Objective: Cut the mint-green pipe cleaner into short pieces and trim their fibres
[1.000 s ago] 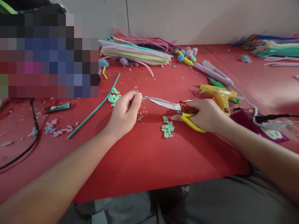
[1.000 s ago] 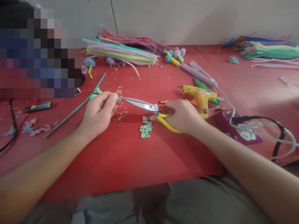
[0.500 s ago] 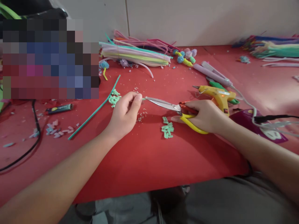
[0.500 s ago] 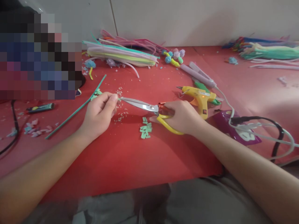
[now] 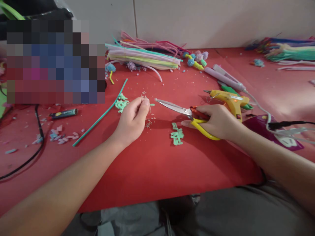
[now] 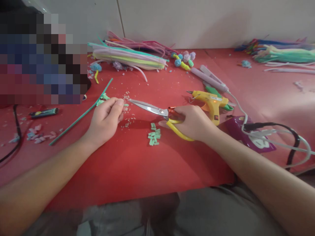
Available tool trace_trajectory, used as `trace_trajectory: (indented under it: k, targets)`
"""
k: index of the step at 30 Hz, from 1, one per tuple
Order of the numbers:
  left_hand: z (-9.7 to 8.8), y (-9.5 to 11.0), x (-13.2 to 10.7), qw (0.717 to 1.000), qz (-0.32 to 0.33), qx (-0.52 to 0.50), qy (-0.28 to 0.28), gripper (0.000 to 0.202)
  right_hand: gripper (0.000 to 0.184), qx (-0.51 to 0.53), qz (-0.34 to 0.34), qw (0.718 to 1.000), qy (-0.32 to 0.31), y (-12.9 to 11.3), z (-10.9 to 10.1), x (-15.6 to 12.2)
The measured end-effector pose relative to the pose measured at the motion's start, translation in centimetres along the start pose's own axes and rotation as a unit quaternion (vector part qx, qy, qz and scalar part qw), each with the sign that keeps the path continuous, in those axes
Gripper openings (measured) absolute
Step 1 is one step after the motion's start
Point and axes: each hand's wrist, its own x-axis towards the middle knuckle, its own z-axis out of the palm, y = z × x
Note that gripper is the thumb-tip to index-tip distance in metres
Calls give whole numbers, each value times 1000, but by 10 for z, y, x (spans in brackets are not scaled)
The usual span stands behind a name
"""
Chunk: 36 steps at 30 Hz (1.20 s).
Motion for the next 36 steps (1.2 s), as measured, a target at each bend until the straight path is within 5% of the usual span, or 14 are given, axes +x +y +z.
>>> trace_trajectory:
  k: [36]
  targets:
    - [-1, 0, -1, 1000, -8, 6, -2, 38, 70, -2, 3, 1000, -1, -3, -2, -1]
